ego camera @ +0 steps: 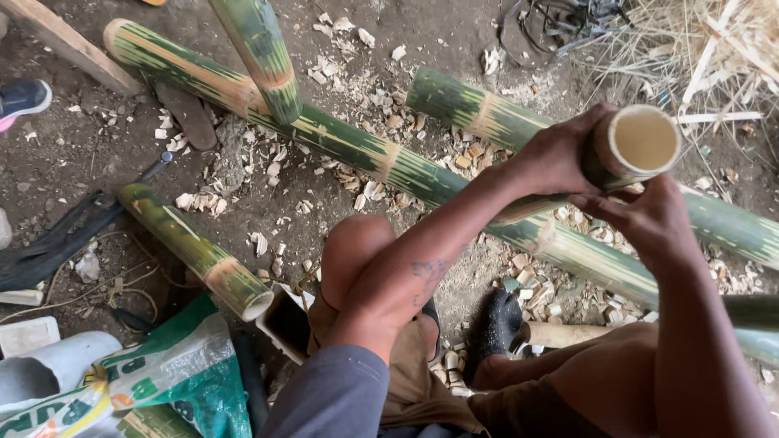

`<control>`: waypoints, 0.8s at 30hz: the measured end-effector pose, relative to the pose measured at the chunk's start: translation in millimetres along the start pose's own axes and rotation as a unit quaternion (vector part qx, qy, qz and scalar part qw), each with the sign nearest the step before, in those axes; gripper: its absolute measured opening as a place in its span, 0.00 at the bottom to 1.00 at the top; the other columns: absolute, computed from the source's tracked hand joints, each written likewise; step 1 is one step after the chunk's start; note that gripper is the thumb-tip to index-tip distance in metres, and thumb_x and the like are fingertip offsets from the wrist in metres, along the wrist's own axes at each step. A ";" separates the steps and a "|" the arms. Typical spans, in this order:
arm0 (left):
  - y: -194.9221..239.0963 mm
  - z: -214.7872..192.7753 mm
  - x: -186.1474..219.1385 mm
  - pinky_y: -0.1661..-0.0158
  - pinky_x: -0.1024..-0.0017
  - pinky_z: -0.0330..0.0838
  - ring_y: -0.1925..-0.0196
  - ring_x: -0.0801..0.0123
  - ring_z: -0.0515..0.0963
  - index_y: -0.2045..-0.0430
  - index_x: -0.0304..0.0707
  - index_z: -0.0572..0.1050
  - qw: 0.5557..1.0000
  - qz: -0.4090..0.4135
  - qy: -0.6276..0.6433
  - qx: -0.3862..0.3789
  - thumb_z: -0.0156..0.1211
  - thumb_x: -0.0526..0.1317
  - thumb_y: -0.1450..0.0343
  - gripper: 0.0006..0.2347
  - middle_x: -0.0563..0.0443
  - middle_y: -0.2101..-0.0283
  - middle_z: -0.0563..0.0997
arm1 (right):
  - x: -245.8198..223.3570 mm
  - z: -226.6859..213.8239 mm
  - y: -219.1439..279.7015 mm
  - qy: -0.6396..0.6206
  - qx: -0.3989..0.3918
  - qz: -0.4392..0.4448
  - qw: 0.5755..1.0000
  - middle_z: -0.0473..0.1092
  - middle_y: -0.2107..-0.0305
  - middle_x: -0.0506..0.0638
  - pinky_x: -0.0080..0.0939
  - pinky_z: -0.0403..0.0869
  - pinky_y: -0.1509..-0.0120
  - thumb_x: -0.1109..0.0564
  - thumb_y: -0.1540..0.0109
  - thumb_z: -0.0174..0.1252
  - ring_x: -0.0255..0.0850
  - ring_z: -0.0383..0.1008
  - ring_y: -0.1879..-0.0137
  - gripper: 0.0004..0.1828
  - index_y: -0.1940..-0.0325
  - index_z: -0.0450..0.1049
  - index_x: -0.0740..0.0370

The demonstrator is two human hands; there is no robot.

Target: The person uses a wooden mallet and a chisel to hollow out the inside of a bamboo pole. They repeatedly strike the chisel to remove material, then insert a smaller bamboo piece to test the fit of the hollowed section.

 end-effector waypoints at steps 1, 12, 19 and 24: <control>3.1 -8.5 -3.0 0.40 0.59 0.76 0.42 0.54 0.81 0.38 0.48 0.58 1.000 -0.006 -0.001 -0.012 0.84 0.57 0.52 0.49 0.47 0.45 0.78 | -2.9 4.2 -3.6 0.010 -0.003 0.008 1.000 0.67 0.37 0.66 0.54 0.70 0.31 0.53 0.50 0.74 0.56 0.72 0.32 0.56 0.24 0.51 0.64; 56.5 -127.9 -20.7 0.34 0.55 0.73 0.33 0.54 0.77 0.32 0.42 0.59 0.998 0.006 0.054 0.012 0.85 0.41 0.46 0.46 0.44 0.37 0.78 | -24.3 71.9 -48.7 -0.203 -0.105 -0.080 0.970 0.54 0.30 0.66 0.55 0.73 0.34 0.56 0.48 0.74 0.60 0.65 0.29 0.59 0.23 0.43 0.61; 56.7 -130.9 21.3 0.31 0.49 0.73 0.35 0.52 0.78 0.29 0.38 0.57 0.978 0.084 0.000 0.190 0.75 0.48 0.27 0.35 0.39 0.36 0.73 | -20.0 51.3 -43.1 -0.162 -0.173 -0.095 0.967 0.54 0.28 0.64 0.56 0.73 0.34 0.51 0.45 0.71 0.60 0.64 0.29 0.59 0.21 0.39 0.59; 59.6 -91.5 47.6 0.36 0.45 0.60 0.49 0.50 0.82 0.43 0.38 0.72 0.898 0.027 -0.396 0.190 0.68 0.45 0.29 0.21 0.42 0.55 0.86 | 32.5 7.4 6.5 -0.023 -0.165 0.066 0.984 0.56 0.29 0.62 0.53 0.76 0.33 0.42 0.43 0.64 0.54 0.70 0.33 0.50 0.22 0.50 0.55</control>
Point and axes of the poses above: each hand's wrist, its own y-axis away from the middle knuckle, its own z-axis out of the palm, x = y × z, the point moved 1 cm from there along -y, towards the middle knuckle
